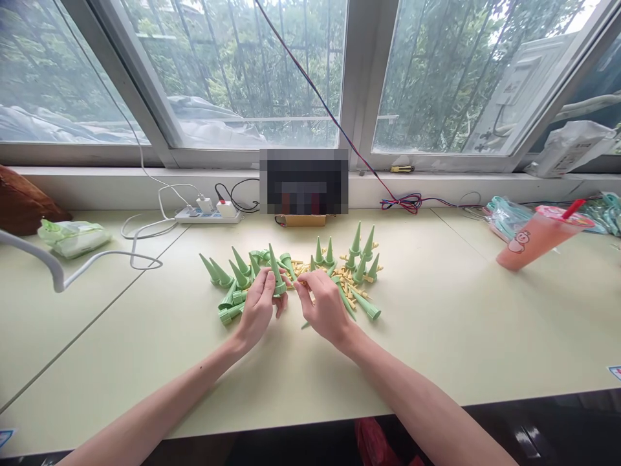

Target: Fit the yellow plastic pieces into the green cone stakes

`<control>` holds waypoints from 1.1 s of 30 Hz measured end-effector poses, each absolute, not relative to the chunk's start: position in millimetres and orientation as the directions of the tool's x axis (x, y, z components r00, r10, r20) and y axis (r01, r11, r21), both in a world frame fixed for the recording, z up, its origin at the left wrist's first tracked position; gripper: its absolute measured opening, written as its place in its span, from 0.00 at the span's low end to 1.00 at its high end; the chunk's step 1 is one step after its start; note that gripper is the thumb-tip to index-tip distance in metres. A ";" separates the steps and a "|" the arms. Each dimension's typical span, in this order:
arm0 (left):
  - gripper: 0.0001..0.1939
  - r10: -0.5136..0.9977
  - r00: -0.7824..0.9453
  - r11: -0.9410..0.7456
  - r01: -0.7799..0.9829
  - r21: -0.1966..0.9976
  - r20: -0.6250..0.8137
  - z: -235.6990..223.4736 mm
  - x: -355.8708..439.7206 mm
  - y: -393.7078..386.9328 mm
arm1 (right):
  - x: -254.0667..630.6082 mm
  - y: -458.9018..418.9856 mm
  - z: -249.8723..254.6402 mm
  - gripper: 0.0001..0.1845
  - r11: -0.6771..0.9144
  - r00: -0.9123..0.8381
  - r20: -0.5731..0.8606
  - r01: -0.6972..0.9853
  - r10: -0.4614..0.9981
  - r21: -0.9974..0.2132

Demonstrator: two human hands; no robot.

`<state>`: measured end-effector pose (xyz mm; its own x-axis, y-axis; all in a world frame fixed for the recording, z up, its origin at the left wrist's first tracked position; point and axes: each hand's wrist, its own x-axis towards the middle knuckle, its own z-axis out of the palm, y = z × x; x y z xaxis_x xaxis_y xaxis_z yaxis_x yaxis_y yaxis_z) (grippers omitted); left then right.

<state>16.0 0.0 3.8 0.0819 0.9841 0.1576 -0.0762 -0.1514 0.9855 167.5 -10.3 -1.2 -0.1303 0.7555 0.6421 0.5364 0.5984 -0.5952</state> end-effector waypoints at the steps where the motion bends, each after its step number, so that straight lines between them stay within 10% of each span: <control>1: 0.16 0.984 0.083 -0.155 -0.069 0.986 0.160 3.0 15.8 0.2 | 167.0 -11.5 0.2 0.07 0.605 -0.120 0.650 0.522 0.751 -0.602; 33: 0.15 0.972 0.113 -0.221 0.129 0.967 0.207 -2.2 12.1 -5.7 | 160.9 -12.4 -4.2 0.07 0.648 -0.090 0.682 0.424 0.726 -0.633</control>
<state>12.1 -5.7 -2.2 0.1130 0.9717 0.2075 0.1286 -0.2213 0.9667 160.9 -12.4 -4.2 -0.0903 0.7256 0.6821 0.4236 0.6479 -0.6331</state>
